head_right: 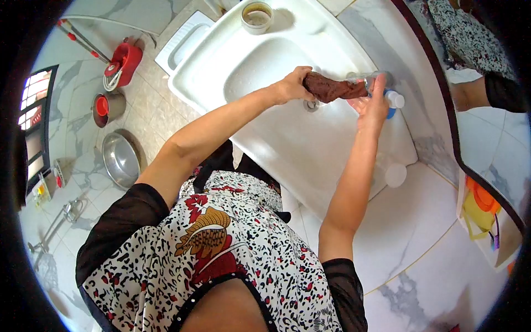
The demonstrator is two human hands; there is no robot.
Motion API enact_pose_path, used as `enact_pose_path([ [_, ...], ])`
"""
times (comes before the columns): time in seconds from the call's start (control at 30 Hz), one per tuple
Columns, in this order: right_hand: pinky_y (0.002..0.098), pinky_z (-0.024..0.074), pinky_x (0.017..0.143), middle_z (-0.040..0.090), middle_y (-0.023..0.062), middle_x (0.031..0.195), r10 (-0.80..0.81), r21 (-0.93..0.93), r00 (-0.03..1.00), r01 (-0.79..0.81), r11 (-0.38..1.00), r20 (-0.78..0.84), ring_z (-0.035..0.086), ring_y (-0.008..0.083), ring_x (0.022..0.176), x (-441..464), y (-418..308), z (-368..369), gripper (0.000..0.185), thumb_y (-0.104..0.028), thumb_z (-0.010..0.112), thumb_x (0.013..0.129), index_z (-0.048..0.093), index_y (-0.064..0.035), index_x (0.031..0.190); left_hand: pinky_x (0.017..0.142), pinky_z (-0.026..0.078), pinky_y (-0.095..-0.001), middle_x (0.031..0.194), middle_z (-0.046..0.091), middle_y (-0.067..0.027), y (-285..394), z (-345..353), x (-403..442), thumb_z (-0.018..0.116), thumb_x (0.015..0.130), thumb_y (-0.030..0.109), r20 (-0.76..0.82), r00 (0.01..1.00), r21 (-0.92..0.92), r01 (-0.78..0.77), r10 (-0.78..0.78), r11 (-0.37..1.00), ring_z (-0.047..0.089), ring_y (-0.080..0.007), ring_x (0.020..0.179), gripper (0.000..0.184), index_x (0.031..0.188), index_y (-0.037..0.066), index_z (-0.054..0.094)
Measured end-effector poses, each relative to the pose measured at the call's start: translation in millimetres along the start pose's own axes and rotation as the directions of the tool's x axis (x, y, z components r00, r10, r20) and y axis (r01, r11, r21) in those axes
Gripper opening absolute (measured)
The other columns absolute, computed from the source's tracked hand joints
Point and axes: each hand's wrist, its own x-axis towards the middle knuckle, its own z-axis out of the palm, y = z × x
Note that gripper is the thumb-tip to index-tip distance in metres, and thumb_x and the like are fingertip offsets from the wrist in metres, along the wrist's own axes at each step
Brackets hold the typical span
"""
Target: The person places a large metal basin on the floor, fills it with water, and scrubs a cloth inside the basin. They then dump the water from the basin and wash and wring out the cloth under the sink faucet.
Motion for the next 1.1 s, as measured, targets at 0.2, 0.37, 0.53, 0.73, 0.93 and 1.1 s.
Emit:
enact_pose_path([
  [0.2,0.0436,0.0469,0.080,0.056,0.0222,0.103,-0.077,0.040,0.994,0.081,0.996,-0.081,0.059,0.0317,0.093,0.9,14.1,4.9,0.079,-0.065,0.047,0.077,0.048,0.0069,0.110,0.067,0.046,-0.0270,0.087,0.059,-0.0073,25.7,-16.1,-7.9,0.079,0.060,0.016,0.168,0.985,-0.410,0.090,-0.022,0.908,0.055,-0.0173,0.077,0.048,0.098,-0.002,0.056],
  [0.37,0.0472,0.0391,0.089,0.054,0.0260,0.106,0.190,0.115,0.978,-0.199,0.973,0.087,0.052,0.0337,0.103,-2.3,44.0,1.4,0.101,-0.081,0.020,0.071,0.052,0.0105,0.102,0.076,0.045,-0.0301,0.094,0.058,-0.0107,26.5,-23.2,-15.6,0.078,0.065,0.019,0.054,0.991,-0.475,0.131,-0.119,0.870,0.054,-0.0192,0.088,0.063,0.113,-0.005,0.045],
  [0.53,0.0482,0.0244,0.099,0.047,0.0288,0.116,0.268,0.236,0.961,-0.276,0.932,0.067,0.043,0.0361,0.113,-15.1,43.7,-0.9,0.102,-0.083,0.019,0.069,0.047,0.0044,0.114,0.086,0.044,-0.0306,0.111,0.050,-0.0182,-1.4,-10.9,-16.3,0.074,0.061,0.013,-0.190,0.979,0.076,-0.058,0.072,0.995,0.052,-0.0237,0.101,0.070,0.120,-0.008,0.041],
  [0.73,0.0477,0.0301,0.091,0.052,0.0260,0.110,0.206,0.093,0.964,-0.224,0.970,0.167,0.046,0.0378,0.110,-9.4,15.6,1.3,0.093,-0.079,0.023,0.073,0.049,0.0021,0.110,0.086,0.043,-0.0342,0.104,0.048,-0.0208,8.1,-9.1,-20.5,0.070,0.053,0.009,-0.365,0.916,0.139,-0.123,0.166,0.983,0.046,-0.0329,0.101,0.036,0.086,-0.001,0.059],
  [0.93,0.0486,0.0343,0.088,0.055,0.0210,0.106,0.164,-0.015,0.981,-0.163,0.986,0.100,0.055,0.0355,0.096,0.3,35.0,-5.8,0.088,-0.077,0.033,0.073,0.048,0.0022,0.108,0.091,0.041,-0.0324,0.117,0.043,-0.0220,22.3,-4.1,-21.1,0.069,0.056,0.007,-0.319,0.937,0.191,-0.088,0.147,0.978,0.048,-0.0323,0.105,0.057,0.108,-0.007,0.052],
  [1.1,0.0450,0.0423,0.081,0.054,0.0210,0.109,0.135,-0.048,0.987,-0.132,0.990,0.084,0.058,0.0342,0.091,-19.9,38.3,8.0,0.083,-0.074,0.039,0.074,0.047,0.0012,0.108,0.087,0.043,-0.0345,0.111,0.044,-0.0216,30.2,-6.3,-23.3,0.068,0.055,0.003,-0.417,0.881,0.297,-0.098,0.221,0.950,0.046,-0.0349,0.102,0.045,0.096,-0.004,0.051],
])
